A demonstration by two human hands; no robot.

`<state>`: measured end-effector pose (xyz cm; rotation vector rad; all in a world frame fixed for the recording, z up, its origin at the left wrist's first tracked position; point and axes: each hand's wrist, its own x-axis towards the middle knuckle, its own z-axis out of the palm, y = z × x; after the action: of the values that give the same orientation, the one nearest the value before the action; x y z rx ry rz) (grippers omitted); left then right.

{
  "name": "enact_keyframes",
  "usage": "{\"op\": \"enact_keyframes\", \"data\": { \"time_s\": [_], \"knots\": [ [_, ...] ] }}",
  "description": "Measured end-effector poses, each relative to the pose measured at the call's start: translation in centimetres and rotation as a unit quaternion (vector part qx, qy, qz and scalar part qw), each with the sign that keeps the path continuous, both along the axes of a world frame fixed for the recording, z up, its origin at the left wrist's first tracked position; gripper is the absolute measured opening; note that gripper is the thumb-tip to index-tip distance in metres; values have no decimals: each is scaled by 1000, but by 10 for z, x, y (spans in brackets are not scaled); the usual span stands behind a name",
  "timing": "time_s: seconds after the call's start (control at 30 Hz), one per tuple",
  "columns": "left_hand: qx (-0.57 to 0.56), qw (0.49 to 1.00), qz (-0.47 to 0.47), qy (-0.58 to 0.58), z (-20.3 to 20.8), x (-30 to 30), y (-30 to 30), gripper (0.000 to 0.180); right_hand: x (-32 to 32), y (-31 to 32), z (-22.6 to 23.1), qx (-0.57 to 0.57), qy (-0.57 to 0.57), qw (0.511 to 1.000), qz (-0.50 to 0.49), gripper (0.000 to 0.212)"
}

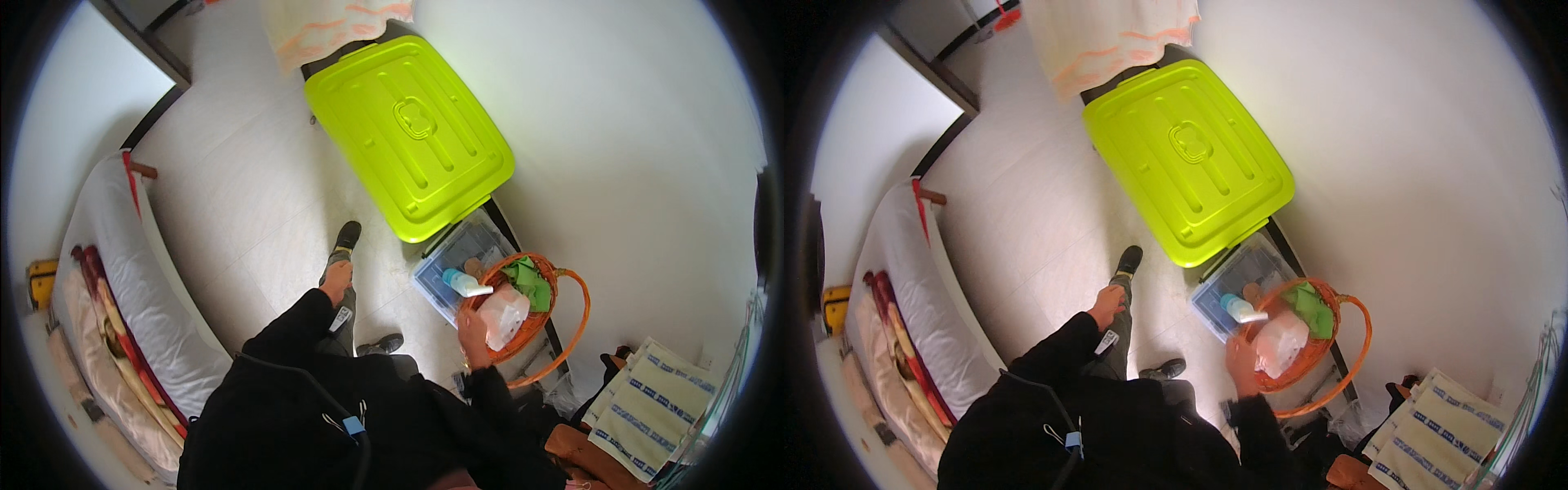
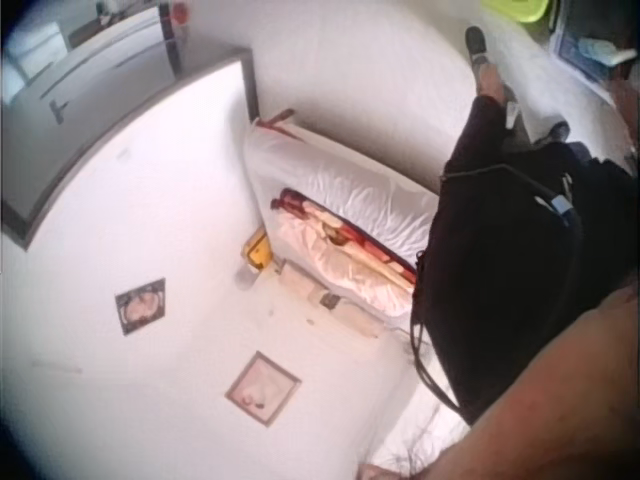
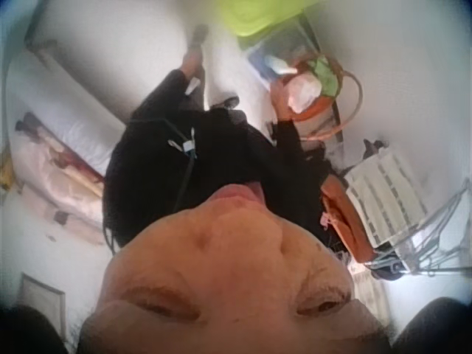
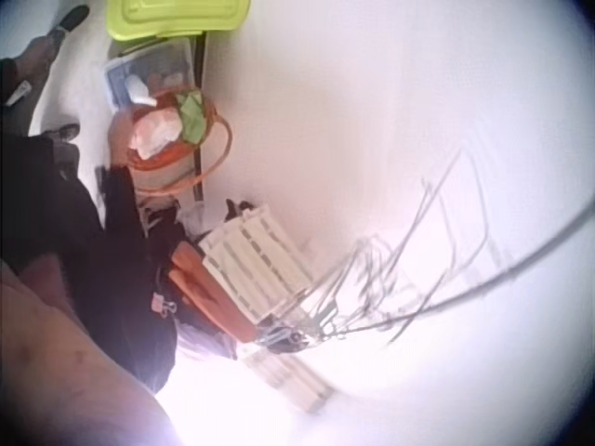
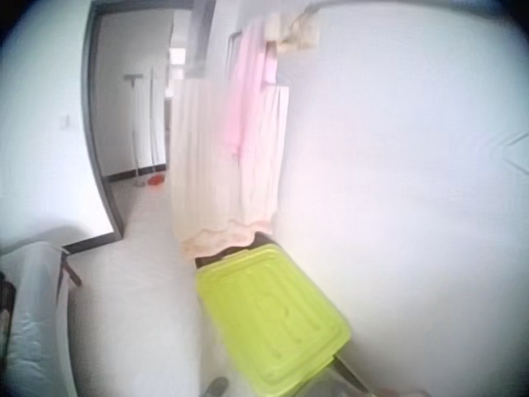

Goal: The person retrieves a spray bottle and cloth, then scrubs a window frame using a wooden stick and cloth. They wipe the frame and sash area repeatedly, focusing on the lower track and vertical edges.

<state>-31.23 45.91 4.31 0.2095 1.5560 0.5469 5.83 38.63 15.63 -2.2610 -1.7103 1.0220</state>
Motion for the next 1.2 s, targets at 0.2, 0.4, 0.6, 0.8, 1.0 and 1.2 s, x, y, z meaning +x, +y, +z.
{"op": "enact_keyframes", "data": {
  "time_s": [0.2,0.4,0.6,0.8,1.0,1.2],
  "knots": [
    [113,989,-82,42,-89,0,156,45,-18,196,-135,-18,55,964,-259,28],
    [-87,988,59,-113,-119,6,245,33,-14,289,-195,-25,37,929,-367,34],
    [-89,987,72,-114,-110,11,251,29,2,299,-223,-58,-34,934,-352,34],
    [-111,986,95,-85,-96,16,257,33,15,291,-245,-72,27,922,-380,32],
    [-92,981,107,-134,-95,15,255,33,14,273,-235,0,1,945,-326,22],
    [-96,982,125,-105,-90,12,247,32,-18,255,-240,-4,187,855,-483,26]
  ]
}}
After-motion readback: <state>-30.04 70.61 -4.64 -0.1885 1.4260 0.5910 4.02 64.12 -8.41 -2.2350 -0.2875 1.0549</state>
